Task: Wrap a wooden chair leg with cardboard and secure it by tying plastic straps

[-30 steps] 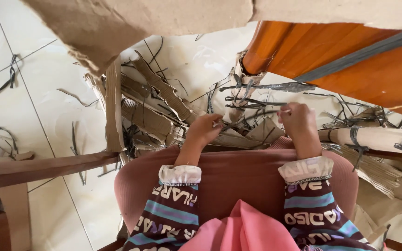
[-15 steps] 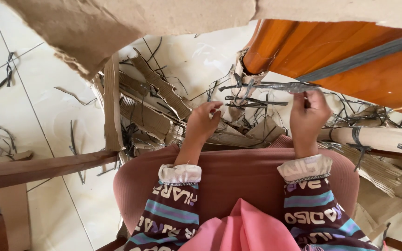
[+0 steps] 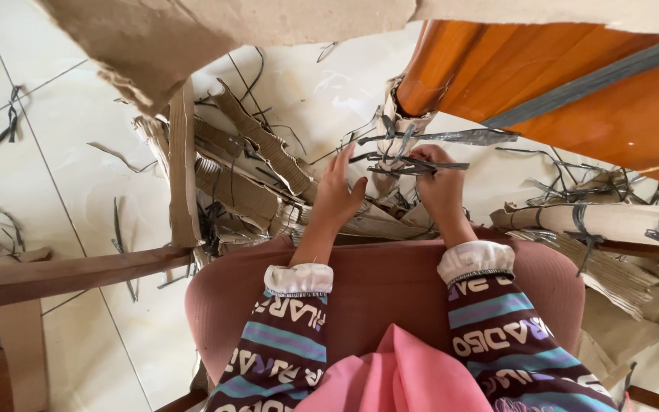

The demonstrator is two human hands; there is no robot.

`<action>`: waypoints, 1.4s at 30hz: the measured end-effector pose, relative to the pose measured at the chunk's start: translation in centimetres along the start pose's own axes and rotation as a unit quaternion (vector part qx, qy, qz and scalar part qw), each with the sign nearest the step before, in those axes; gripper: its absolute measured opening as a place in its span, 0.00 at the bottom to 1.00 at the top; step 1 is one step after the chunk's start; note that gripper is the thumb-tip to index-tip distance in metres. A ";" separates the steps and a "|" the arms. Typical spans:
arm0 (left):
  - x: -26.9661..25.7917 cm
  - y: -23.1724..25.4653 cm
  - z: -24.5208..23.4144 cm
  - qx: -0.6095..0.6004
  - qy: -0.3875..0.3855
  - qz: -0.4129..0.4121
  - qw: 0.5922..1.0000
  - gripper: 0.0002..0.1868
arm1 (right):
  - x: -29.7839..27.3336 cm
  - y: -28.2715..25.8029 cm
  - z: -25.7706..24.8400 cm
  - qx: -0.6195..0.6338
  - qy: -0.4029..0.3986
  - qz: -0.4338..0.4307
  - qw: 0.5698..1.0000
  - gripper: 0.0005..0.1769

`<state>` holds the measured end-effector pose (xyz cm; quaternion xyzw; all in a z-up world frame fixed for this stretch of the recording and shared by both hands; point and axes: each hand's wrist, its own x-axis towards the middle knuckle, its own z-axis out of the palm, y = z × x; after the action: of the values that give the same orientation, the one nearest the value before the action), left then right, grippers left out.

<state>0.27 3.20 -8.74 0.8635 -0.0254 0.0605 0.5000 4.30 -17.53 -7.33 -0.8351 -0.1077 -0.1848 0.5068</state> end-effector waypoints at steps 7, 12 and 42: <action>-0.5 -3.0 2.5 0.048 0.022 0.055 0.997 0.17 | -1.2 3.9 0.8 -0.043 -0.060 0.056 0.996 0.10; -1.0 2.1 -0.6 0.017 -0.046 0.008 0.999 0.08 | -2.0 5.0 0.6 -0.043 -0.091 0.061 0.993 0.05; -0.6 0.0 2.0 -0.089 -0.088 -0.135 0.983 0.11 | -1.5 5.9 -0.2 -0.120 -0.208 0.118 0.963 0.05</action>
<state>-0.13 1.47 -9.79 0.8129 0.0421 -0.0857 0.5745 5.11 -20.40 -12.61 -0.9166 -0.0882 0.0428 0.3875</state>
